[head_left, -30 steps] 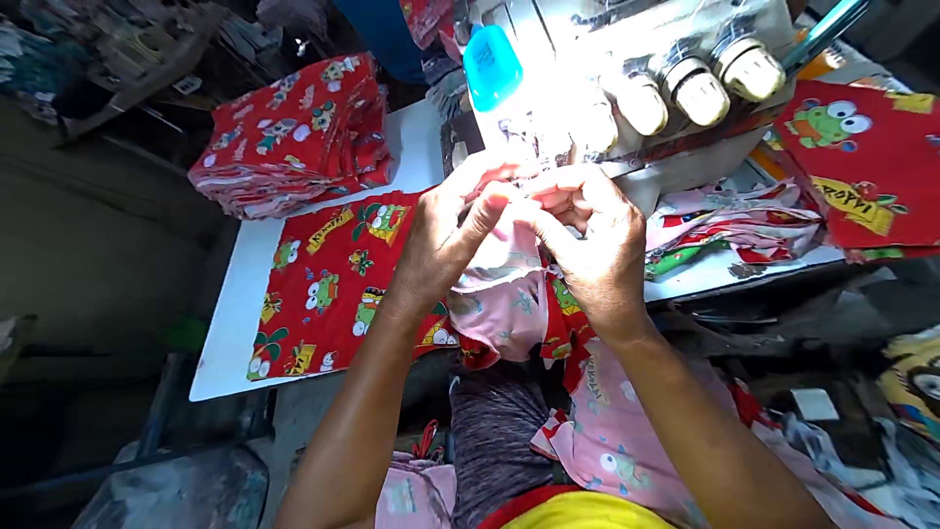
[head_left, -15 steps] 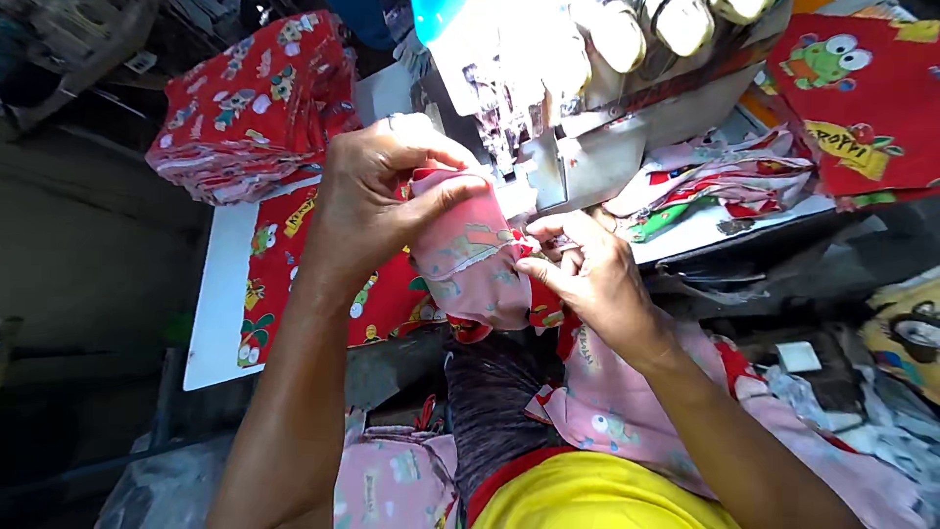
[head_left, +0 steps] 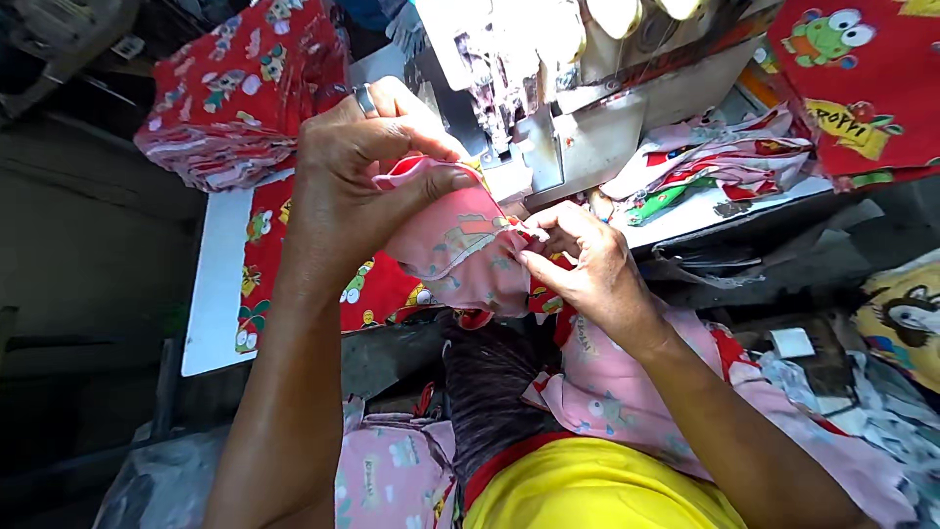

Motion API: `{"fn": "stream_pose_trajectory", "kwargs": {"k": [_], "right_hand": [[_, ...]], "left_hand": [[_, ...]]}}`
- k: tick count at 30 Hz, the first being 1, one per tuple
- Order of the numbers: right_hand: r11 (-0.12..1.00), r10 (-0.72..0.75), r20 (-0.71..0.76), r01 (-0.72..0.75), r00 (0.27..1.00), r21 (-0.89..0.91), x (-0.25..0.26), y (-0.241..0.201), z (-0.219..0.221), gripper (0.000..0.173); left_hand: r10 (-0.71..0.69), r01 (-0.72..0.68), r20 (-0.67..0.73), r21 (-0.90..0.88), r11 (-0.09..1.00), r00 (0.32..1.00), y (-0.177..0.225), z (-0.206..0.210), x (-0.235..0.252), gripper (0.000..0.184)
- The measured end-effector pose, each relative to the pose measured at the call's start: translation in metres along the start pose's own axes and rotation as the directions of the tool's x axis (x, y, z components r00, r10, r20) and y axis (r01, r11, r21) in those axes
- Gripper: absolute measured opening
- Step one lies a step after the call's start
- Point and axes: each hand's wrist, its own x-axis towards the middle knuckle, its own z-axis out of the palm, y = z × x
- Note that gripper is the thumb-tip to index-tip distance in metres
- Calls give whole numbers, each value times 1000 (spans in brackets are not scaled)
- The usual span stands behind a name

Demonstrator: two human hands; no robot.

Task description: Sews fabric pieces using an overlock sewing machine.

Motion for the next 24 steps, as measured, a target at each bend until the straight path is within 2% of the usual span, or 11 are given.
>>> {"fn": "stream_pose_trajectory", "kwargs": {"k": [4, 9, 20, 22, 24], "right_hand": [[984, -40, -41, 32, 998, -176, -1, -3, 1, 20], [998, 13, 23, -12, 1000, -61, -3, -9, -6, 18], [989, -121, 168, 134, 978, -67, -2, -31, -14, 12], [985, -150, 145, 161, 978, -63, -4, -35, -13, 7], [982, -166, 137, 176, 977, -65, -6, -38, -12, 8]], "left_hand": [[-2, 2, -10, -9, 1000, 1000, 3, -1, -3, 17], [-3, 2, -37, -27, 1000, 999, 4, -2, -13, 17], [35, -54, -175, -102, 993, 984, 21, 9, -50, 13], [7, -20, -154, -84, 996, 988, 27, 9, -58, 15], [-80, 63, -76, -206, 976, 994, 37, 6, -69, 14]]}}
